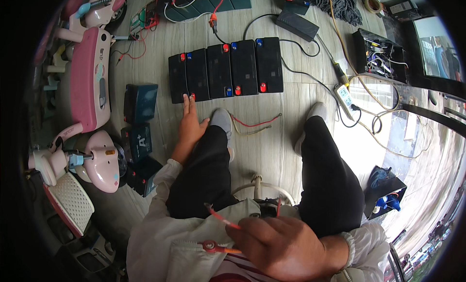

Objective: The person sits on the floor and connects several black batteries in series using red and yellow wires. They use a yellow screwdriver to tighten the terminal screws on each battery connection.

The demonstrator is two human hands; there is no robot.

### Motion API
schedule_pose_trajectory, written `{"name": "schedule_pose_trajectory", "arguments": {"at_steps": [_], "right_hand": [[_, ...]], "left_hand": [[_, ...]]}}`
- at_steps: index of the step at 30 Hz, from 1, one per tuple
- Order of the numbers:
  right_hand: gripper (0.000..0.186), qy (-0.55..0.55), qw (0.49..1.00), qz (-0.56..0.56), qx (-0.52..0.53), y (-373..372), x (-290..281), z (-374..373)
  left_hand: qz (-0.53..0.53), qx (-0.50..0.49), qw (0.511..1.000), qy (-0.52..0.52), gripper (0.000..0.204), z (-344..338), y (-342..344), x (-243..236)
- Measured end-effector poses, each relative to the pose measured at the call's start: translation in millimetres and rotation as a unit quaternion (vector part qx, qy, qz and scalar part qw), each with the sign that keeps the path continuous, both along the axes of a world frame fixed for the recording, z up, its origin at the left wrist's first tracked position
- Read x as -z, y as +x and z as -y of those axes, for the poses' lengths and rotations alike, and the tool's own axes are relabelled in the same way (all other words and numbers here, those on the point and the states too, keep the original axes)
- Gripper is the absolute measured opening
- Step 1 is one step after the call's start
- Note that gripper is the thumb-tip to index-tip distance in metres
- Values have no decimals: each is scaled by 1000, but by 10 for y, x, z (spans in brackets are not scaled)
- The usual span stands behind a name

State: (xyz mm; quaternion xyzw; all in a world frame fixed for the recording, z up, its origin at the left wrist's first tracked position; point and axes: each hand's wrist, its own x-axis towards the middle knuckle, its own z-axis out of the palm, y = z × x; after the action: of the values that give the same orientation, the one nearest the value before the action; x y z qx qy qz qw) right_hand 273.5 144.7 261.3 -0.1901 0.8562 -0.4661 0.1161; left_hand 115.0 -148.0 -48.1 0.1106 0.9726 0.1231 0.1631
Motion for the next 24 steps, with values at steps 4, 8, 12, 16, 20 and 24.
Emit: {"name": "schedule_pose_trajectory", "arguments": {"at_steps": [4, 8, 12, 16, 20, 24], "right_hand": [[37, -8, 999, 22, 47, -106, 1, -5], [22, -79, 986, 51, 136, -149, 42, 105], [23, -222, 933, 155, 238, -196, 266, 230], [34, -395, 836, 264, 276, -309, 250, 255], [33, -502, 796, 244, 233, -226, 350, 196], [33, -556, 767, 252, 199, -226, 322, 249]], "left_hand": [[-1, 13, 1000, 14, 97, 128, 27, -2], [79, 40, 996, -30, 85, 103, -194, -310], [129, 30, 969, 210, 59, -266, -270, -1181], [265, 48, 828, 493, 48, -601, 46, -2445], [253, -25, 756, 602, 37, -875, 504, -2779], [290, -114, 631, 711, 33, -854, 651, -2887]]}}
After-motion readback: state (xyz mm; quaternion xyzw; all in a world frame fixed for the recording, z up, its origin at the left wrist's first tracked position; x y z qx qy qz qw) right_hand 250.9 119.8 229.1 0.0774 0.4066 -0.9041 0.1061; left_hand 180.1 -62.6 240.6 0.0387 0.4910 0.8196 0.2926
